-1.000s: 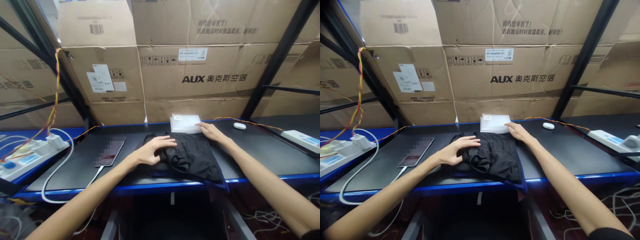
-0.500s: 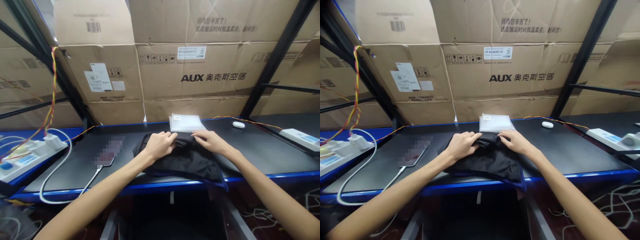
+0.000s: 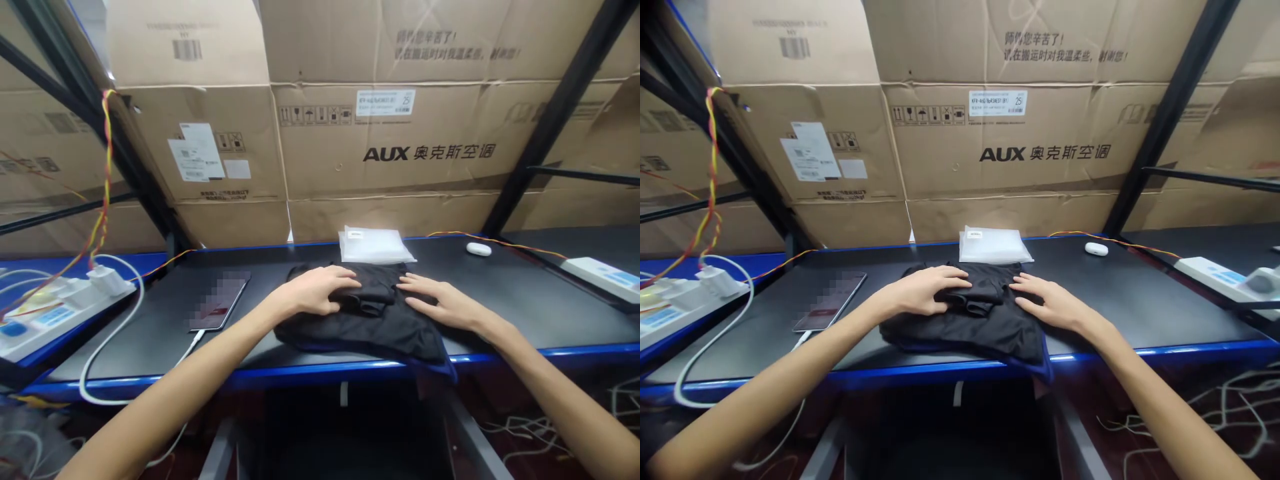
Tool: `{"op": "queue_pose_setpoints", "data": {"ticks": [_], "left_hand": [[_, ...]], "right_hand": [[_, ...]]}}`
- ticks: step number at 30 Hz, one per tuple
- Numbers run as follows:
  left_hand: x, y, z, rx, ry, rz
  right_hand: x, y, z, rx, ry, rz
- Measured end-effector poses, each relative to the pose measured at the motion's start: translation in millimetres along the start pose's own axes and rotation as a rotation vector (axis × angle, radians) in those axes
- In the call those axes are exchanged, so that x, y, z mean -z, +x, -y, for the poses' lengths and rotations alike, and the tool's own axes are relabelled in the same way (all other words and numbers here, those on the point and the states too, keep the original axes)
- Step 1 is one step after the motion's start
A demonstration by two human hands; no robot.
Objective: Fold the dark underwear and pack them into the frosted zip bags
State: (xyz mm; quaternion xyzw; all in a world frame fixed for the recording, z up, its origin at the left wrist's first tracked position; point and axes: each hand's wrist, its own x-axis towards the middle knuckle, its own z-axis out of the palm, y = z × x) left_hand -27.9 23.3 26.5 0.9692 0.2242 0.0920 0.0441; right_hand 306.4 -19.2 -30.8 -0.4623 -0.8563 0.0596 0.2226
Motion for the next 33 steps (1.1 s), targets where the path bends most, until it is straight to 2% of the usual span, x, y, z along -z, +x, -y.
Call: {"op": "queue_pose_setpoints", "data": {"ticks": [2, 5, 9, 12, 15, 18, 21, 28, 33], "left_hand": [[-4.5, 5.4, 5.3, -0.011, -0.01, 0.01], [-6.7, 15.3, 1.8, 0.048, 0.018, -0.055], [1.6, 33.7, -24.5, 0.266, 0.107, -0.23], [4.0, 54.0, -49.8, 0.407, 0.161, -0.309], [-7.8, 75.6, -70.3, 0.449, 0.167, -0.3], [-29.2, 89.8, -81.5, 0.434, 0.136, -0.181], [-43.4, 90.4, -81.8, 0.394, 0.081, -0.091], [-32.4, 64.1, -58.0, 0.271, -0.245, -0.146], [-36.8, 59.5, -48.6, 0.243, -0.329, -0.226]], "right_hand": [[-1.7, -3.8, -2.2, 0.002, 0.016, 0.032], [-4.3, -5.4, -4.1, 0.005, 0.038, 0.031], [-6.4, -4.2, -5.2, 0.0, 0.059, -0.013], [-6.7, -2.6, -5.1, -0.017, 0.052, -0.111], [-5.9, -2.3, -4.3, -0.068, 0.061, -0.227], [-4.1, -3.6, -2.9, -0.136, 0.087, -0.272], [-1.5, -4.9, 0.0, -0.186, 0.106, -0.259], [0.6, -5.1, 18.5, -0.229, 0.152, -0.288], [-8.5, -6.5, 24.3, -0.234, 0.093, -0.239]]}}
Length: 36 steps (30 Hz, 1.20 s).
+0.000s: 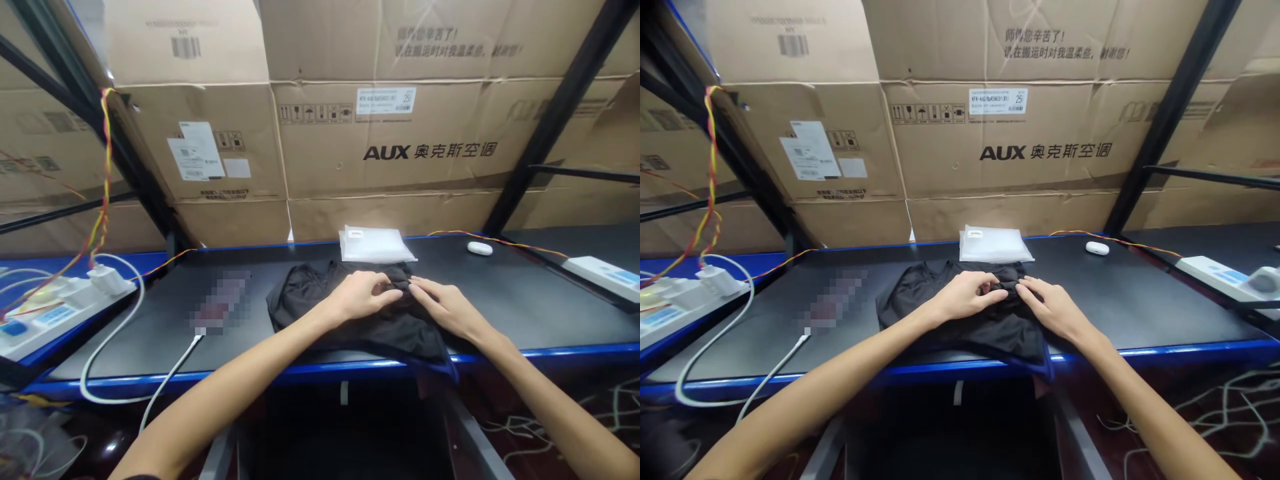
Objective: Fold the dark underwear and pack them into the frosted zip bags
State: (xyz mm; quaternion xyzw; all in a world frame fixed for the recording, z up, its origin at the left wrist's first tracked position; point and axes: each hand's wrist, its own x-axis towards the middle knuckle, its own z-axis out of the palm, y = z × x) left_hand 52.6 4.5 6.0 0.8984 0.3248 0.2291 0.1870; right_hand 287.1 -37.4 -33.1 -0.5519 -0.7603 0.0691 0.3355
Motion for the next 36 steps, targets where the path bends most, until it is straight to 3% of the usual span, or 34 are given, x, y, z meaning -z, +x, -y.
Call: {"op": "queue_pose_setpoints", "data": {"ticks": [5, 8, 11, 15, 17, 19, 23, 25, 28, 31, 36], "left_hand": [[-4.7, 2.0, 1.1, 0.084, -0.107, -0.032], [-2.6, 2.4, 1.1, 0.132, -0.147, -0.112], [5.7, -2.2, 2.4, 0.158, -0.221, -0.207], [24.0, -21.0, 7.8, 0.266, -0.357, -0.251], [31.6, -34.2, 13.0, 0.318, -0.268, -0.276], [35.6, -47.1, 19.8, 0.362, -0.036, -0.277], [35.7, -65.2, 31.7, 0.456, 0.325, -0.14], [36.3, -68.7, 32.2, 0.408, 0.369, -0.151], [39.9, -68.4, 22.9, 0.165, 0.389, -0.208], [40.6, -65.9, 8.5, -0.045, 0.358, -0.181], [26.2, -61.3, 3.2, -0.019, 0.345, -0.113]], "right_hand": [[-2.3, 0.1, -7.3, 0.05, -0.012, 0.076], [-1.8, 1.0, -10.4, 0.077, -0.007, 0.098], [-2.3, 1.2, -12.5, 0.075, -0.006, 0.099], [-2.6, 1.4, -14.9, 0.086, 0.003, 0.114], [-1.8, 2.0, -15.8, 0.088, 0.002, 0.126], [-0.5, 2.7, -16.2, 0.092, 0.005, 0.137], [1.5, 3.6, -16.3, 0.096, 0.017, 0.148], [1.6, 3.6, -16.3, 0.098, 0.02, 0.149], [1.2, 3.0, -16.0, 0.097, 0.021, 0.145], [1.1, 2.5, -15.0, 0.096, 0.022, 0.147], [1.3, 2.1, -14.3, 0.084, 0.016, 0.162]]}}
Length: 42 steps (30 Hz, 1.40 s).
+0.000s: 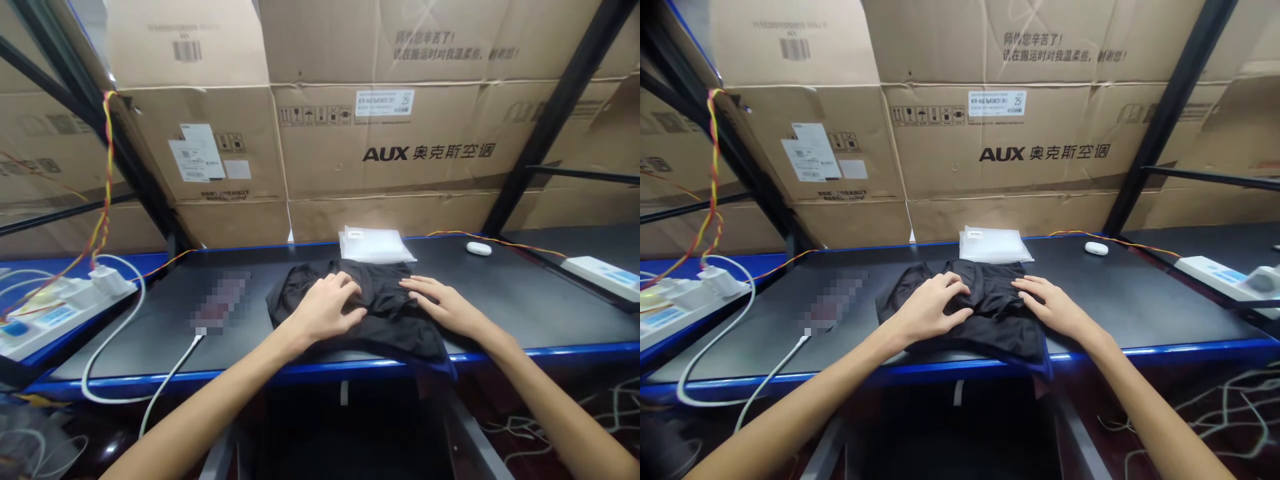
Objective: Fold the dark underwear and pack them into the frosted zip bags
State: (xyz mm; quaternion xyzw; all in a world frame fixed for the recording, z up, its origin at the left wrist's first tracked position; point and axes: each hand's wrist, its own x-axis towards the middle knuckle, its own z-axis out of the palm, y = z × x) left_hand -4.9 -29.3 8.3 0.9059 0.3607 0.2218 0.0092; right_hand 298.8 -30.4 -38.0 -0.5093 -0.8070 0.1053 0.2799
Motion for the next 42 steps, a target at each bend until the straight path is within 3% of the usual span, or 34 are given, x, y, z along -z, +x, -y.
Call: {"op": "queue_pose_setpoints", "data": {"ticks": [3, 6, 11, 14, 17, 22, 24, 27, 31, 35, 38, 42], "left_hand": [[-9.0, 2.5, 4.6, 0.039, -0.011, -0.014], [-5.4, 5.2, 11.0, 0.084, -0.052, -0.081], [27.1, 4.1, 32.0, 0.263, -0.169, -0.285], [45.4, -3.0, 55.8, 0.415, -0.102, -0.374], [51.2, -14.5, 78.7, 0.568, 0.073, -0.282], [45.0, -31.9, 96.8, 0.688, 0.278, 0.101], [45.3, -34.1, 99.3, 0.697, 0.29, 0.174], [50.3, -31.5, 100.8, 0.646, 0.285, 0.086], [56.7, -21.7, 97.8, 0.335, 0.106, -0.092], [52.6, -12.9, 96.3, 0.149, -0.107, -0.006], [41.7, -11.4, 102.4, 0.143, -0.119, 0.092], [29.3, -15.3, 111.3, 0.169, -0.103, 0.11]], "right_hand": [[-0.3, -0.3, -0.9, 0.002, 0.004, 0.001], [-0.4, -0.4, -1.4, 0.002, 0.007, -0.002], [0.0, -0.1, 0.0, -0.002, 0.012, -0.003], [-0.1, -0.2, 0.3, 0.004, 0.016, -0.014], [-0.4, -0.3, -0.4, 0.005, 0.014, -0.019], [-0.3, 0.0, -0.3, 0.015, 0.013, -0.011], [-0.1, 0.2, 0.0, 0.017, 0.016, -0.009], [-0.2, 0.2, -0.3, 0.02, 0.013, -0.009], [-0.6, -0.5, 0.1, 0.028, 0.005, -0.029], [-0.6, -1.4, 6.2, 0.065, 0.014, -0.127], [-0.3, -2.1, 14.5, 0.078, 0.049, -0.189], [-1.2, -2.5, 25.6, 0.016, 0.128, -0.126]]}}
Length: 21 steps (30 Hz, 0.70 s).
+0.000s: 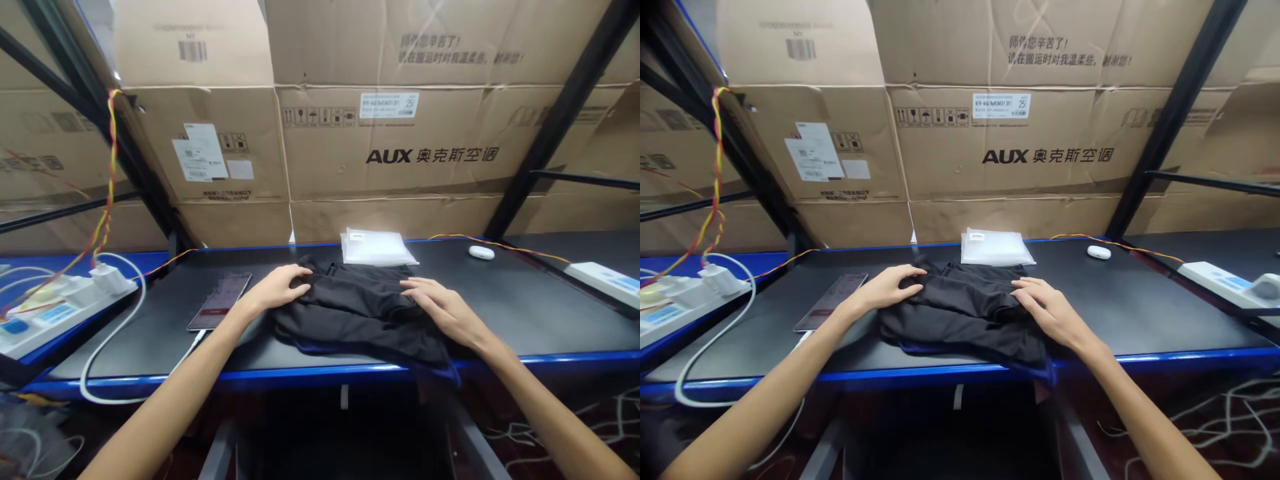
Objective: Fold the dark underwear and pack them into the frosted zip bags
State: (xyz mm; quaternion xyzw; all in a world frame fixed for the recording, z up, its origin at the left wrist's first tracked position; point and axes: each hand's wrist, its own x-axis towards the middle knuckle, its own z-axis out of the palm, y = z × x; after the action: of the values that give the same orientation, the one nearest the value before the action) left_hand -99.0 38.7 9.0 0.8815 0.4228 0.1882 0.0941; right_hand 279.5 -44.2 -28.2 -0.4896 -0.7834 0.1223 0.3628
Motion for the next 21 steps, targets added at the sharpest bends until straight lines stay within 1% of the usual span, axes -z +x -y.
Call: {"op": "queue_pose_setpoints", "data": {"ticks": [3, 5, 9, 13, 15, 17, 19, 21], "left_hand": [[-0.8, -2.8, 1.9, -0.002, -0.002, -0.039], [1.5, -4.6, 1.0, -0.006, -0.023, -0.071], [7.6, -7.9, -2.7, -0.02, -0.114, -0.121], [15.8, -13.2, -8.3, 0.021, -0.216, -0.143], [21.9, -17.9, -11.3, 0.022, -0.248, -0.135], [29.1, -24.2, -13.8, -0.006, -0.286, -0.103], [35.8, -31.7, -16.1, -0.044, -0.325, -0.063], [40.5, -39.5, -18.3, -0.079, -0.344, -0.021]], "right_hand": [[-1.3, -0.3, 5.0, -0.052, -0.001, 0.054], [-0.6, -1.2, 6.5, -0.055, -0.026, 0.049], [4.4, -5.7, 5.9, -0.003, -0.022, 0.021], [8.3, -9.2, 4.0, 0.037, -0.019, 0.012], [10.7, -8.5, 5.2, 0.044, -0.028, -0.035], [15.3, -7.0, 9.3, 0.044, -0.028, -0.096], [22.2, -6.5, 16.7, 0.039, -0.017, -0.14], [29.8, -8.5, 26.1, 0.045, 0.004, -0.153]]}}
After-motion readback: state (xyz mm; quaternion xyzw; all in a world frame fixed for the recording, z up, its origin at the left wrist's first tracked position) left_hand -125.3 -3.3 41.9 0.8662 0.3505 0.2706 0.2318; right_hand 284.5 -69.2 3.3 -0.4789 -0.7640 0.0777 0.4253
